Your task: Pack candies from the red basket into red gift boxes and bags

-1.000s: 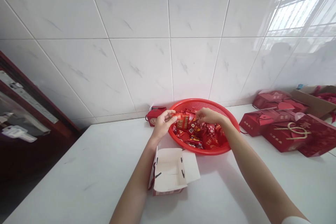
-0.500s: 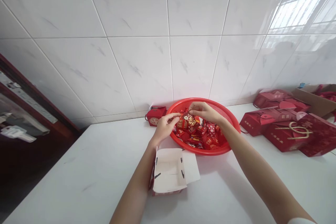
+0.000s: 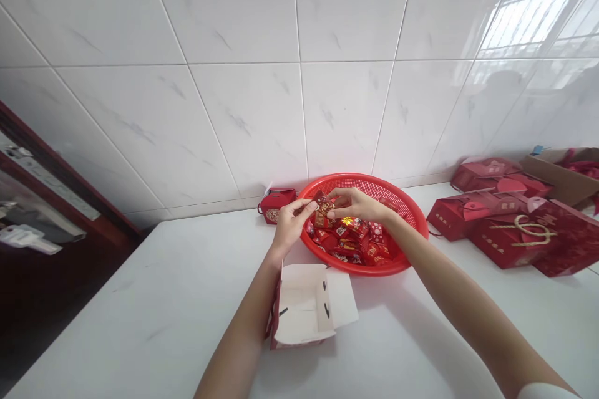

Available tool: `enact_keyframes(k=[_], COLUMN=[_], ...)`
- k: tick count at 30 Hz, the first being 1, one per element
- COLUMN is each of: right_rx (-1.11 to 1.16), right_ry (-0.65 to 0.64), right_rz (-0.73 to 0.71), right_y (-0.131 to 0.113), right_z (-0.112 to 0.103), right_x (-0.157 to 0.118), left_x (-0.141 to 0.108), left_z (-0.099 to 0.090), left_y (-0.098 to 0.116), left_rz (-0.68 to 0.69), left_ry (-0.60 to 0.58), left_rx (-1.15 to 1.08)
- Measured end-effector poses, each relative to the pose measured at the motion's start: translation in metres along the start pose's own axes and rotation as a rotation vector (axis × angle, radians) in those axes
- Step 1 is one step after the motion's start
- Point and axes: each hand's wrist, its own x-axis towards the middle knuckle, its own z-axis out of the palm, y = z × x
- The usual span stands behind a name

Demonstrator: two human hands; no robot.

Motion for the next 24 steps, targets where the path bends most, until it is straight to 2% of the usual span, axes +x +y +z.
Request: enact_keyframes(k=[4,9,11,16,24], right_rx=[0.075,0.111,0.116,0.123,0.124], right_ry=[0.043,0.012,0.051,0.187,0.24], right_rz=[-0.063,-0.097,-0.106,-0.112,-0.088], right_y=[0.001,-0.001,-0.005,-0.013,-0.016], right_z=[0.002,0.001,0.0,0.001,0.004], right_x=[0.002,0.001,-0.001,-0.006,-0.008], left_x=[0.0,-0.001,-0.001,-0.001,-0.002], left_z=[0.0,-0.001,-0.002,-0.005,-0.001], left_y=[-0.001,0.002,0.004,0.007,0.01], left_rz=[-0.017,-0.033,-0.047,-0.079,-0.063], left_ry=[0.023,0.019,0.013,-0.092,-0.207], left_rx=[-0.039,-0.095,-0.149,-0.243,-0.247])
